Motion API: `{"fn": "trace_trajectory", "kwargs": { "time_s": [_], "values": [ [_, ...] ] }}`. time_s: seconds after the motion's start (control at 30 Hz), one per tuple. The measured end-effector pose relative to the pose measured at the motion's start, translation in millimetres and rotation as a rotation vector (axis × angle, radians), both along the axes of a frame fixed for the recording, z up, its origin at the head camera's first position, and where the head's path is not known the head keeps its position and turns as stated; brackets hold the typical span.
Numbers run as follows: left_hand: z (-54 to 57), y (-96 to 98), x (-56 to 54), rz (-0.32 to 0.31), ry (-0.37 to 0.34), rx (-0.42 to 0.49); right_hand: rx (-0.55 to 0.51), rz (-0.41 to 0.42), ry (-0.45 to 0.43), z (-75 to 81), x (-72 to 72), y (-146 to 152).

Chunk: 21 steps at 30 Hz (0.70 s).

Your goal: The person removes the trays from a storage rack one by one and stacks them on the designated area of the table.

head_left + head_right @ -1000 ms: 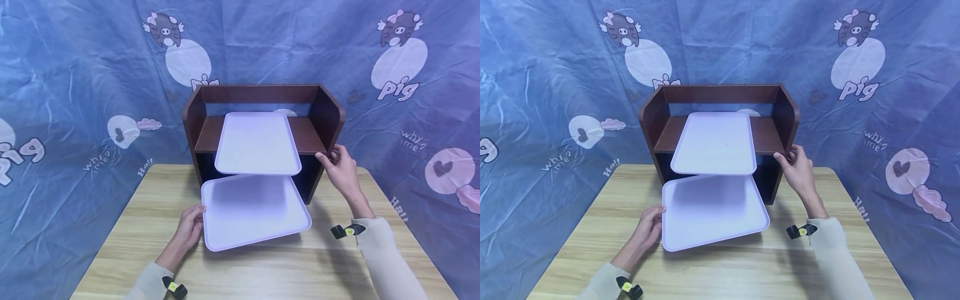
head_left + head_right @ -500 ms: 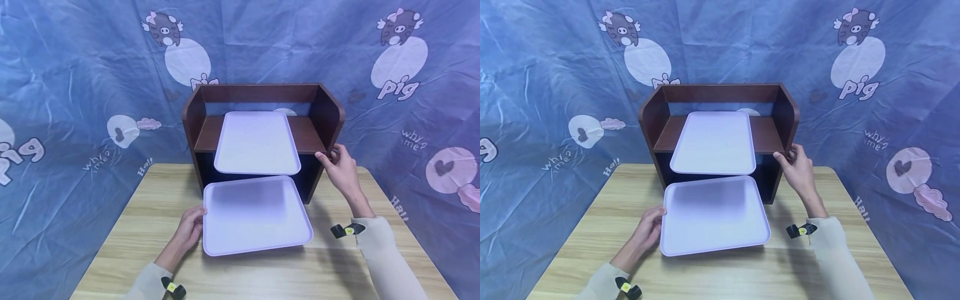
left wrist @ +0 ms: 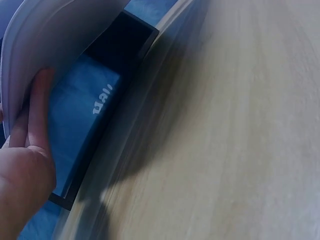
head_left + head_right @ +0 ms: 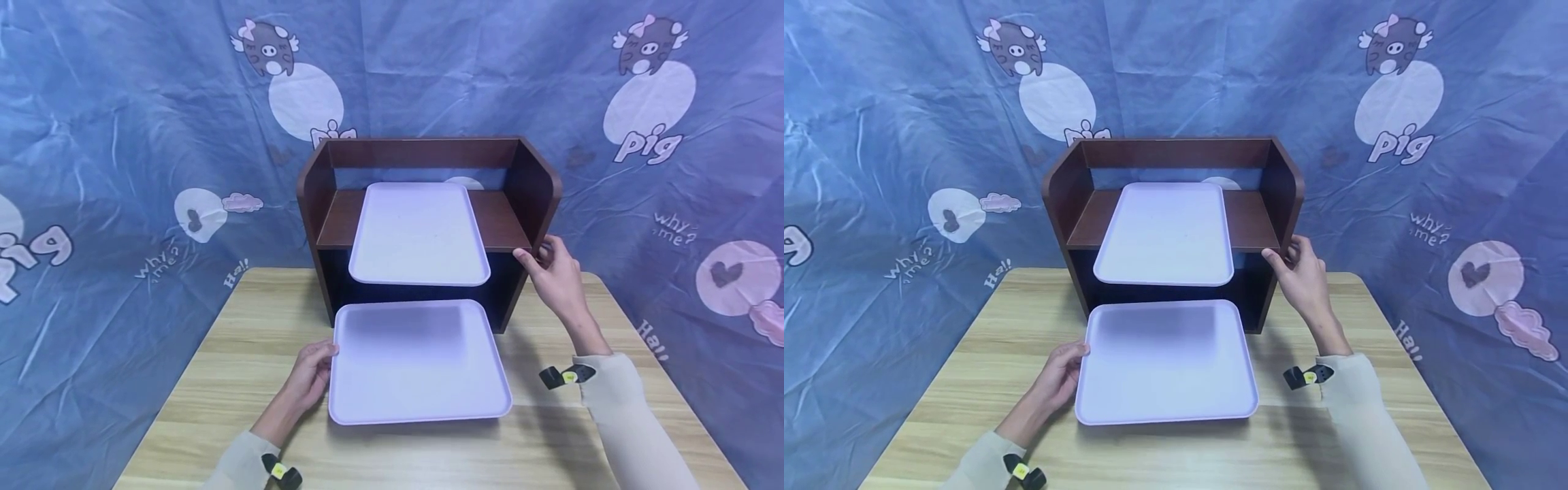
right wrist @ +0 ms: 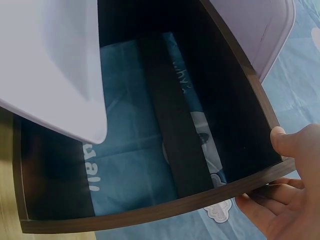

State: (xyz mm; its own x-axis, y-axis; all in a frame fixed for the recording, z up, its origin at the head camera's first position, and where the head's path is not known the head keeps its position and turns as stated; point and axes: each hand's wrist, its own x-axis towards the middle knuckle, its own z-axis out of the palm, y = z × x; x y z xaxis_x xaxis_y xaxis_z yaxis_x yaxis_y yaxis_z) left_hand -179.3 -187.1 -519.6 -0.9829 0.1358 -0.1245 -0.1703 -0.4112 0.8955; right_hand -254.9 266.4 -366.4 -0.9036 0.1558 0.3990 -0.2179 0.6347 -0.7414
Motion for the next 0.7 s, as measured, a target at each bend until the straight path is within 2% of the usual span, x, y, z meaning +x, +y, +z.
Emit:
{"fn": "trace_trajectory", "kwargs": {
  "time_s": [0.33, 0.7],
  "values": [
    [-5.2, -3.1, 2.6, -0.085, 0.018, 0.009, 0.014, 0.004, -0.002, 1.8, -0.2, 0.1],
    [-9.1, -2.7, 6.9, -0.129, -0.010, -0.003, 0.016, 0.003, -0.001, 2.4, -0.3, 0.8]
  ]
}}
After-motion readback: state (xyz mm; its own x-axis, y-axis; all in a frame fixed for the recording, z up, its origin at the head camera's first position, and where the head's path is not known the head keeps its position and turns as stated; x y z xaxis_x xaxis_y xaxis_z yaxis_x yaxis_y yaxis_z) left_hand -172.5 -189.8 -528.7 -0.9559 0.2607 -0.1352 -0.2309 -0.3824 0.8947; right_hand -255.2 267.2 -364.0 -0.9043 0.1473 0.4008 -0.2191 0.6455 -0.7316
